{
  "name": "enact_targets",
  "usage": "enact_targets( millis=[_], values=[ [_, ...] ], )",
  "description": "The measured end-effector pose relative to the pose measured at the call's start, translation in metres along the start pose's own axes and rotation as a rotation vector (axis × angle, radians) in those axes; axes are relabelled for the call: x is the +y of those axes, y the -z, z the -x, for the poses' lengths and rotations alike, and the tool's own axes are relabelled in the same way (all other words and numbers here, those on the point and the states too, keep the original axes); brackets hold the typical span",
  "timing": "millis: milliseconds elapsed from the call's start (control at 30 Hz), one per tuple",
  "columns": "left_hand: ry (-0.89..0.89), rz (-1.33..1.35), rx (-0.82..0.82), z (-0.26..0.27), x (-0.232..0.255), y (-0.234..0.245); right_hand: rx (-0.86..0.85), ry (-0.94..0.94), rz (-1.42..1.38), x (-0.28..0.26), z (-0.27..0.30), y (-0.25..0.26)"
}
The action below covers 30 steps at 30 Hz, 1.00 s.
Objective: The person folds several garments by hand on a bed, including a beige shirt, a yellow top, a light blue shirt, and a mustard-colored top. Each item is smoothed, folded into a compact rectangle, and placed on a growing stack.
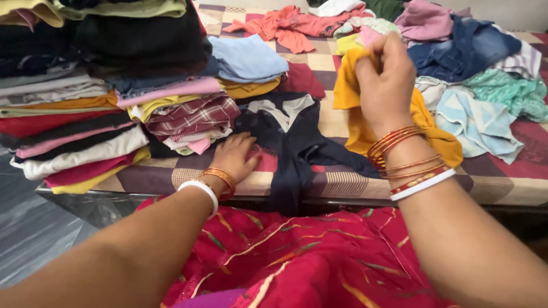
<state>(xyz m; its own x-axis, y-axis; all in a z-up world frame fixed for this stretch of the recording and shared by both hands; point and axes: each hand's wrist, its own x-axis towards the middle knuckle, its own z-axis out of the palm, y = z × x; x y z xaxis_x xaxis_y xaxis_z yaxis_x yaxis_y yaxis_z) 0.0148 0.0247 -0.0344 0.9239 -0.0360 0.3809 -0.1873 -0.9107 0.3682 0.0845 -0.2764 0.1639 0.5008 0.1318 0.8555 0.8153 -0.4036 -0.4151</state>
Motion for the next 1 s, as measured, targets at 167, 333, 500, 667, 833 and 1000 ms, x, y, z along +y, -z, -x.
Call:
enact_targets(
  millis=[167, 333, 500, 667, 833, 1000],
  values=[
    [0.263, 0.3, -0.132, 0.008, 0.027, 0.001, -0.17, 0.042, -0.685, -0.089, -0.023, 0.011],
    [0.035, 1.38, -0.078, 0.015, 0.083, 0.055, -0.326, -0.157, -1.18, -0.149, -0.008, -0.01],
    [0.037, 1.459, 0.042, 0.019, 0.132, 0.151, -0.331, -0.078, -1.169, -0.176, -0.006, -0.021],
    [0.031, 1.717, 0.261, 0.026, 0.126, 0.253, -0.293, -0.155, -1.159, -0.178, -0.017, -0.003],
    [-0.125, 1.753, 0.37, 0.038, 0.12, 0.313, -0.503, -0.234, -1.033, -0.185, -0.008, -0.006],
    [-0.253, 1.806, 0.112, 0.04, 0.154, 0.281, -0.76, -0.194, -0.573, -0.195, 0.042, -0.042]
  ],
)
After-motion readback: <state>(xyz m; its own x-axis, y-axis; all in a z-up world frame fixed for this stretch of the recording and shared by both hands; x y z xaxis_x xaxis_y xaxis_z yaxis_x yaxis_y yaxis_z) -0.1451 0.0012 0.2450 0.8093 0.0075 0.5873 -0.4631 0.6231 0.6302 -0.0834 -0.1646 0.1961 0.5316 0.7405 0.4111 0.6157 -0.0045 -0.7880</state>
